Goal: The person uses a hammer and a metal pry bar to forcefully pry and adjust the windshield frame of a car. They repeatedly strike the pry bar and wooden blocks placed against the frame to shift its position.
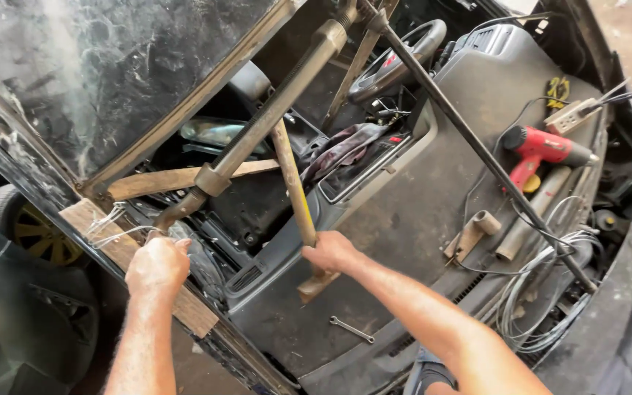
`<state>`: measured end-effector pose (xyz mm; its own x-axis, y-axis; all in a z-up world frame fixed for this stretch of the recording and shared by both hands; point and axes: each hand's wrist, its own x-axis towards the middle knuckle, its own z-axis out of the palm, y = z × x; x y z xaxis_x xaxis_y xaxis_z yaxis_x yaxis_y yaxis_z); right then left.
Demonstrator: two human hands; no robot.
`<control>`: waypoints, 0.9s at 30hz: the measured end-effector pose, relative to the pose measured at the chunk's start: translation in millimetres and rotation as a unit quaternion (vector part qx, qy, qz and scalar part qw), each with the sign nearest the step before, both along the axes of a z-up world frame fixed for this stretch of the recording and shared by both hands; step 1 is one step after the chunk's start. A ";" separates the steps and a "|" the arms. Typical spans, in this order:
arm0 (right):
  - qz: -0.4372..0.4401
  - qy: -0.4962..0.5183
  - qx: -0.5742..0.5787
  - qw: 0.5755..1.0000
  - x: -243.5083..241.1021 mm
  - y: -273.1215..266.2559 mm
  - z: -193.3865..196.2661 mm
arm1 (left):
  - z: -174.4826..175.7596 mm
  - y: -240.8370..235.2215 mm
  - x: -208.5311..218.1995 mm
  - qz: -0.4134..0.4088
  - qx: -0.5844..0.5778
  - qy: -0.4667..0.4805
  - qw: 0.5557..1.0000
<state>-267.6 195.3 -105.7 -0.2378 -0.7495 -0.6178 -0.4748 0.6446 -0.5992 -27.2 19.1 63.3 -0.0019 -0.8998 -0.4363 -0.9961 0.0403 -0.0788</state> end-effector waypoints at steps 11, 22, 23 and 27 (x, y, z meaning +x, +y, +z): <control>0.177 0.196 0.154 0.952 -134.2 145.0 -57.0 | 14.3 8.0 -8.9 -0.015 0.008 -0.022 1.000; 0.341 0.230 0.272 0.870 -177.5 63.6 -89.5 | 15.6 11.4 -13.7 0.033 0.011 -0.044 0.998; 0.302 0.278 0.168 0.896 -183.0 42.4 -101.4 | 14.2 14.6 -10.9 0.026 -0.003 -0.033 0.999; 0.138 0.326 -0.095 0.931 -183.2 -43.4 -105.5 | 3.3 19.7 -0.5 0.013 -0.054 -0.032 0.998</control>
<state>-450.9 151.9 -211.2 -0.2972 -0.9184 -0.2611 -0.9091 0.3558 -0.2168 -27.7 38.8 66.6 0.0471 -0.9407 -0.3361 -0.9893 0.0025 -0.1456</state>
